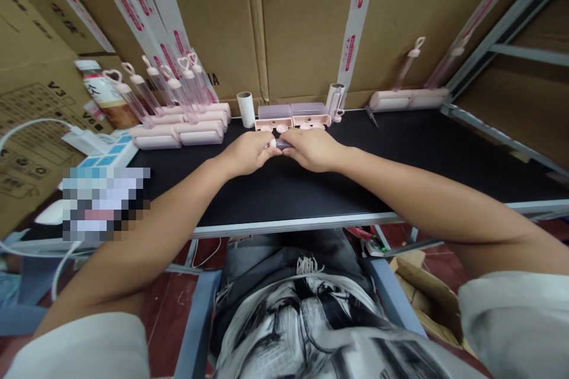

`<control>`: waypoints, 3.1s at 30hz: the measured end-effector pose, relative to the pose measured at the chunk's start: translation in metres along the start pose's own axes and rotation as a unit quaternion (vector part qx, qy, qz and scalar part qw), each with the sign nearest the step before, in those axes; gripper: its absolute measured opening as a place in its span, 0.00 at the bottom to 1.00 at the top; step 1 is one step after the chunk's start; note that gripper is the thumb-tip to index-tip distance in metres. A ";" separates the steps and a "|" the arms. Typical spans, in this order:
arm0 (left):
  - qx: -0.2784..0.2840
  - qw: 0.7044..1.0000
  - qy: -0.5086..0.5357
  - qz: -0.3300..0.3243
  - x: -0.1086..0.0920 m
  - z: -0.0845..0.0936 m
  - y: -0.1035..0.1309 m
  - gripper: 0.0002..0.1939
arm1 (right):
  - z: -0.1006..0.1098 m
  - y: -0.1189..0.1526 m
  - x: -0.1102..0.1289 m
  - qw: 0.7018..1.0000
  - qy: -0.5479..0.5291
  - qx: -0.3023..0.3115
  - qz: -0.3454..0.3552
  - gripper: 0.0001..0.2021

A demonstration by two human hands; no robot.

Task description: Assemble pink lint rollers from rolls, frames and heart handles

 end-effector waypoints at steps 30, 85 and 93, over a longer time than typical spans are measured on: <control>0.136 0.981 -0.141 0.001 -0.018 -0.011 0.011 0.13 | -0.021 -0.001 -0.001 0.985 -0.104 0.075 0.117 0.14; -0.002 0.899 -0.154 0.411 0.127 0.060 0.060 0.41 | -0.023 -0.015 -0.007 0.988 -0.143 0.045 0.040 0.15; -0.010 0.899 -0.175 0.401 0.097 0.040 0.082 0.38 | -0.027 -0.016 -0.010 0.987 -0.153 0.042 0.040 0.15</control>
Point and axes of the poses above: each hand's wrist, its own y-axis away from the middle knuckle, its own z-axis out of the back of the hand, x = y × z, the point moved 6 cm from there along -y, towards the middle knuckle, and after that the axes turned 5 degrees about z, right-handed, at the moved point
